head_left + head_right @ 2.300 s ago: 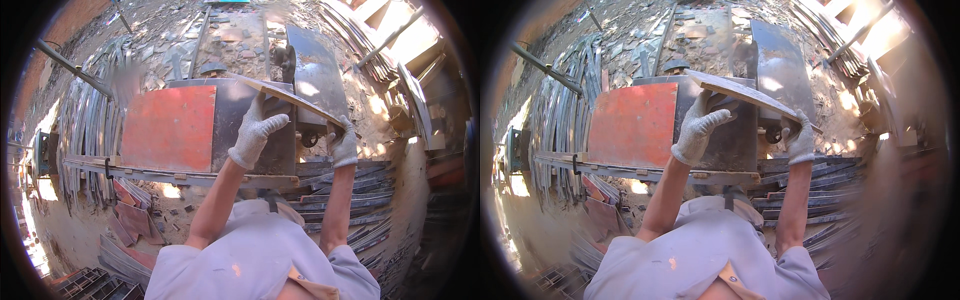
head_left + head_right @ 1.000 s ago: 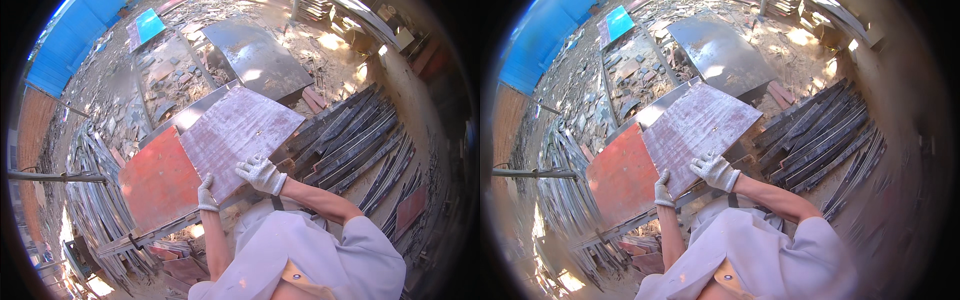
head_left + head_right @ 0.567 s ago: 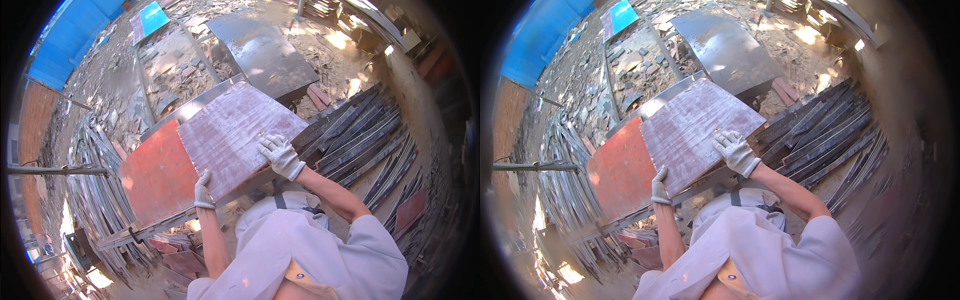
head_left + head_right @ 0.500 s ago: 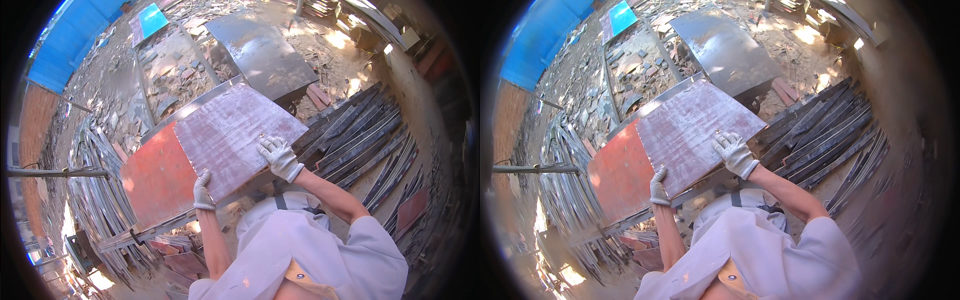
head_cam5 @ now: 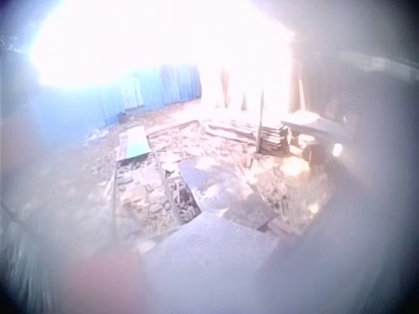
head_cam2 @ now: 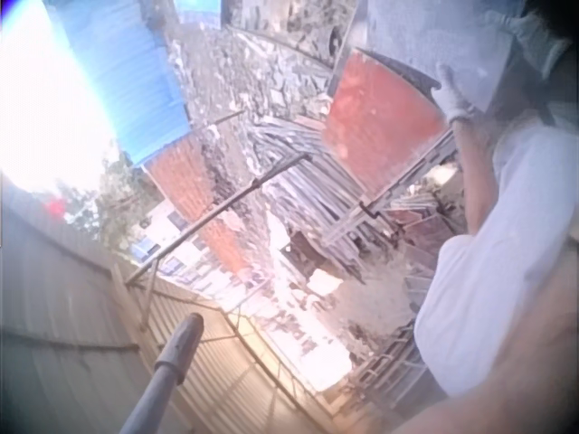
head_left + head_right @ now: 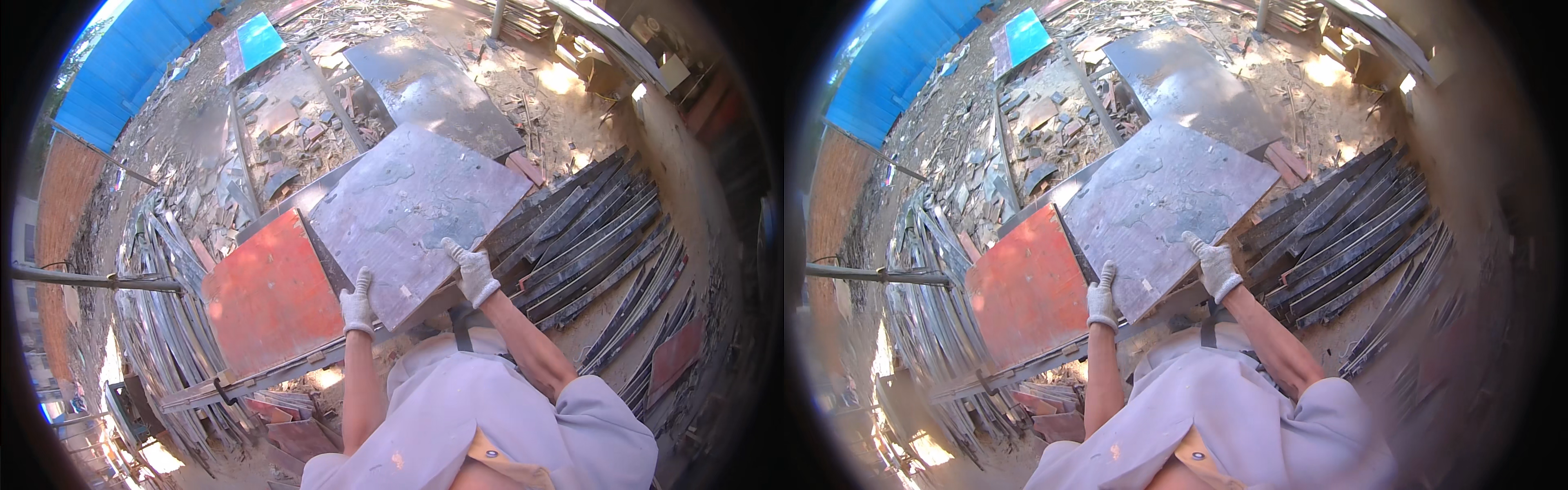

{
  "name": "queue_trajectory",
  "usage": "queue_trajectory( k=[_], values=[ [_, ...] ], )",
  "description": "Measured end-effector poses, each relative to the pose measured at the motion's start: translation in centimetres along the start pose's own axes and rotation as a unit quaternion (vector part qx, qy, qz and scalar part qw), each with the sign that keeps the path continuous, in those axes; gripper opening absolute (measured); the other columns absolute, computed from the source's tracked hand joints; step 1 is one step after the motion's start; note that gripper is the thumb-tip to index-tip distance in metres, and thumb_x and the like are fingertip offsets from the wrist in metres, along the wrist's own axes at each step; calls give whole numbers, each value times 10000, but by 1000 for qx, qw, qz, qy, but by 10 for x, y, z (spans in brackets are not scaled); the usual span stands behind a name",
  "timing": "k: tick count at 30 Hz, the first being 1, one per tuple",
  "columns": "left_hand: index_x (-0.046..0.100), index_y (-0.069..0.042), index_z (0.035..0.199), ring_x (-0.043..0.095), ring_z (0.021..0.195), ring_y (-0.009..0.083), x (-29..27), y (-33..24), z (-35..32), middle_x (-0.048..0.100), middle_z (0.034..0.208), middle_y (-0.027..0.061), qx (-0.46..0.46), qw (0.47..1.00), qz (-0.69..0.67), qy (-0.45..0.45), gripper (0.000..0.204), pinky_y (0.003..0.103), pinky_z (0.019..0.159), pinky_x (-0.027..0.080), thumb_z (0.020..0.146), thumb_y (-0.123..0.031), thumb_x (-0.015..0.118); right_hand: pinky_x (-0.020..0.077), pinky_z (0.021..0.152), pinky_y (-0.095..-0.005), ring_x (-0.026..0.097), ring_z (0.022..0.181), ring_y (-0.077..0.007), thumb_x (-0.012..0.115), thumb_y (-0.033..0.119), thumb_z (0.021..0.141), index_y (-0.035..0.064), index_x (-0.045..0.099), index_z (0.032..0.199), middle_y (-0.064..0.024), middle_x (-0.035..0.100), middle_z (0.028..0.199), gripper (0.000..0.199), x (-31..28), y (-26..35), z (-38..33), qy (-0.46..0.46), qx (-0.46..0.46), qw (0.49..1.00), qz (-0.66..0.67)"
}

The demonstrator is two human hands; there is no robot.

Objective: The person places red and gray metal sheets onto a cutting machine, aligns them, and cuts them into smaller pieces. The person then stacks the cut pieces on the floor.

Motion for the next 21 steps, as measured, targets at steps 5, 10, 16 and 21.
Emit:
queue_trajectory(
  k=[5,10,16,21],
  values=[
    [668,-35,1249,743,1031,311,-6,48,12,748,1148,120,-181,926,-299,144,334,504,964,621,946,-128,775,563,736,-319,674,825,-132,736,366,1022,38,726,963,-60,723,900,333,-21,-24,-19,57,218,960,165],
    [666,-47,1153,740,933,256,22,15,-17,729,1041,86,-38,960,-237,142,243,438,875,638,931,-64,761,442,1162,-525,552,1370,-386,849,284,851,9,487,1516,-231,562,1481,805,-102,29,-35,-142,-180,830,-508],
    [632,-55,1068,716,843,202,68,-59,-74,678,931,48,69,975,-163,137,134,391,804,622,975,-107,713,382,1214,-517,519,1418,-381,703,36,744,102,605,1460,-178,572,1513,726,-132,28,41,-46,-368,694,-617],
    [394,64,1577,655,1260,310,186,-137,-100,632,1413,214,224,913,-104,323,736,423,1066,531,1026,-322,691,593,781,-404,747,878,-302,854,161,826,73,794,1070,-118,789,984,266,-143,59,82,-180,-354,831,-389]
  ],
)
Point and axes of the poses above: each hand's wrist, its own z-axis towards the middle knuckle, its own x-axis out of the palm, y = z × x, the point moved 1 cm from there along z, towards the middle knuckle
